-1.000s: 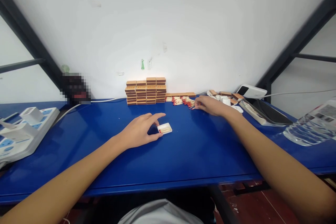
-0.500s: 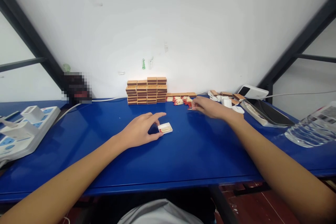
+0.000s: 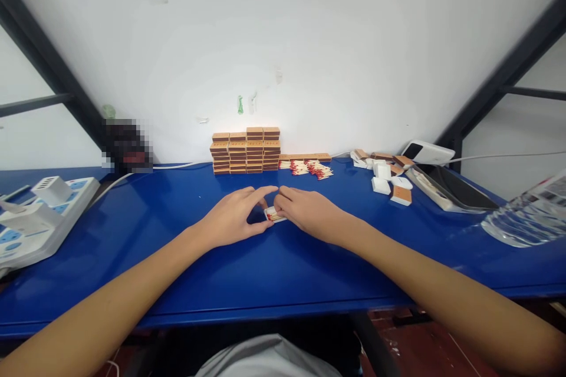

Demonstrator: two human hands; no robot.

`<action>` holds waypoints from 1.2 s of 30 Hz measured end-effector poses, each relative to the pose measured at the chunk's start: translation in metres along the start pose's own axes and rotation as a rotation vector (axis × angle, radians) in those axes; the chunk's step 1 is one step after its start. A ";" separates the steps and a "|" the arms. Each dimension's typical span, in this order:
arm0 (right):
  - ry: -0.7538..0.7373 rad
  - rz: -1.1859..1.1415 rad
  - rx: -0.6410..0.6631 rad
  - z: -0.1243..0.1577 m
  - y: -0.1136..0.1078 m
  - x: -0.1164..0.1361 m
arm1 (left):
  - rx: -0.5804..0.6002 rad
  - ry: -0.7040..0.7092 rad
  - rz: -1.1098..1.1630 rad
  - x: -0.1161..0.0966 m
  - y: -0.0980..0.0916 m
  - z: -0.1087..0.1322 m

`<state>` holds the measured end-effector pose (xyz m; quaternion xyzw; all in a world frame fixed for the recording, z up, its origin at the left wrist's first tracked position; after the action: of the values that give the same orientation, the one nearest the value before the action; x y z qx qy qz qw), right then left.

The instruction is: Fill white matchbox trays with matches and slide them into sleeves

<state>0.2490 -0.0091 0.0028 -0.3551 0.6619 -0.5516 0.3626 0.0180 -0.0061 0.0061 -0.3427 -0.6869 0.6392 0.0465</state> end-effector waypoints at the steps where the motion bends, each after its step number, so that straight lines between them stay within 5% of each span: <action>1: -0.002 -0.016 -0.014 -0.001 0.001 -0.002 | -0.001 0.002 0.002 0.001 0.000 0.000; 4: 0.022 -0.127 -0.114 0.003 0.000 -0.020 | -0.005 0.006 -0.002 0.002 0.001 0.000; 8: 0.212 -0.176 -0.251 0.030 -0.003 -0.082 | 0.003 -0.007 -0.005 0.001 -0.001 0.001; 14: 0.363 -0.200 -0.173 0.075 0.008 -0.161 | 0.038 -0.030 -0.005 -0.001 -0.003 0.001; 36: 0.378 -0.287 -0.153 0.079 0.025 -0.172 | 0.022 -0.012 -0.016 0.000 -0.002 0.001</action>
<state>0.3989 0.1065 -0.0168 -0.3624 0.7006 -0.6024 0.1222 0.0166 -0.0065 0.0077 -0.3330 -0.6829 0.6482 0.0510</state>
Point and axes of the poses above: each hand's wrist, its own z-axis away from the middle knuckle, its own y-axis out of the palm, x = y × z, the point moved 1 cm from there along -z, towards the middle knuckle, and after that the axes turned 14 degrees about -y, right-handed, at the moved point
